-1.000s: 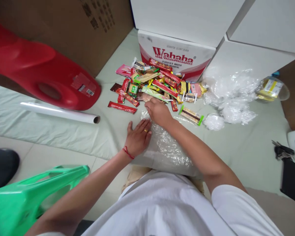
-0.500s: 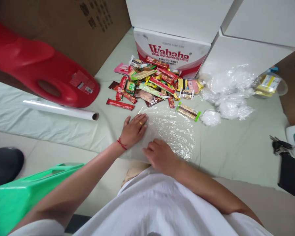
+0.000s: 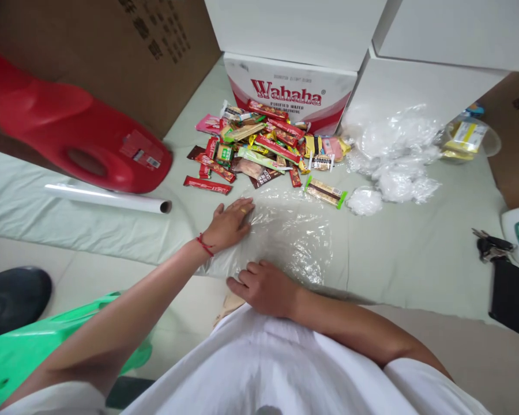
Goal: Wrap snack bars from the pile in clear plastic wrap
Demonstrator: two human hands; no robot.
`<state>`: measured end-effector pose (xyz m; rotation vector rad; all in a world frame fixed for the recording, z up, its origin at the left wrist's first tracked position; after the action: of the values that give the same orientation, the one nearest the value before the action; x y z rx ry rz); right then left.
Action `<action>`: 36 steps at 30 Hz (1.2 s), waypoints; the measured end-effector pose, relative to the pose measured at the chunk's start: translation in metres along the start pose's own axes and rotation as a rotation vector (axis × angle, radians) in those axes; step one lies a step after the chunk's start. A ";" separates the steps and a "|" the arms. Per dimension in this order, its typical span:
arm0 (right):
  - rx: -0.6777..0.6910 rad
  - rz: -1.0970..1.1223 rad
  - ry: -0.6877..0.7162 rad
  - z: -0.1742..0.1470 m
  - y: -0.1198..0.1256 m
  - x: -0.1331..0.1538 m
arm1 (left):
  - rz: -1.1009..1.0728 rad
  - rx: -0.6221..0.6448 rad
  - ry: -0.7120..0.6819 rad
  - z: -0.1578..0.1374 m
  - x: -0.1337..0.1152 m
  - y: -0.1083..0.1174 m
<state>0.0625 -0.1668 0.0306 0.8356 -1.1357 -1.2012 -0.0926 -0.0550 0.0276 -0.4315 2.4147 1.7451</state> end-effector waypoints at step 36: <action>0.051 0.393 0.051 0.041 -0.007 -0.001 | 0.034 -0.393 0.069 -0.014 -0.033 -0.003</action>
<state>0.0209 -0.1643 0.0342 0.6389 -1.2259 -0.8244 -0.0593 -0.0638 0.0382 -0.5013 2.1252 2.2615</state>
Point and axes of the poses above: each hand's wrist, its own z-axis towards the middle knuckle, its own y-axis out of the back of the hand, x = y × z, the point moved 4 cm from there along z, towards the middle knuckle, and after that the axes turned 15 degrees about y, right-handed, at the moved point
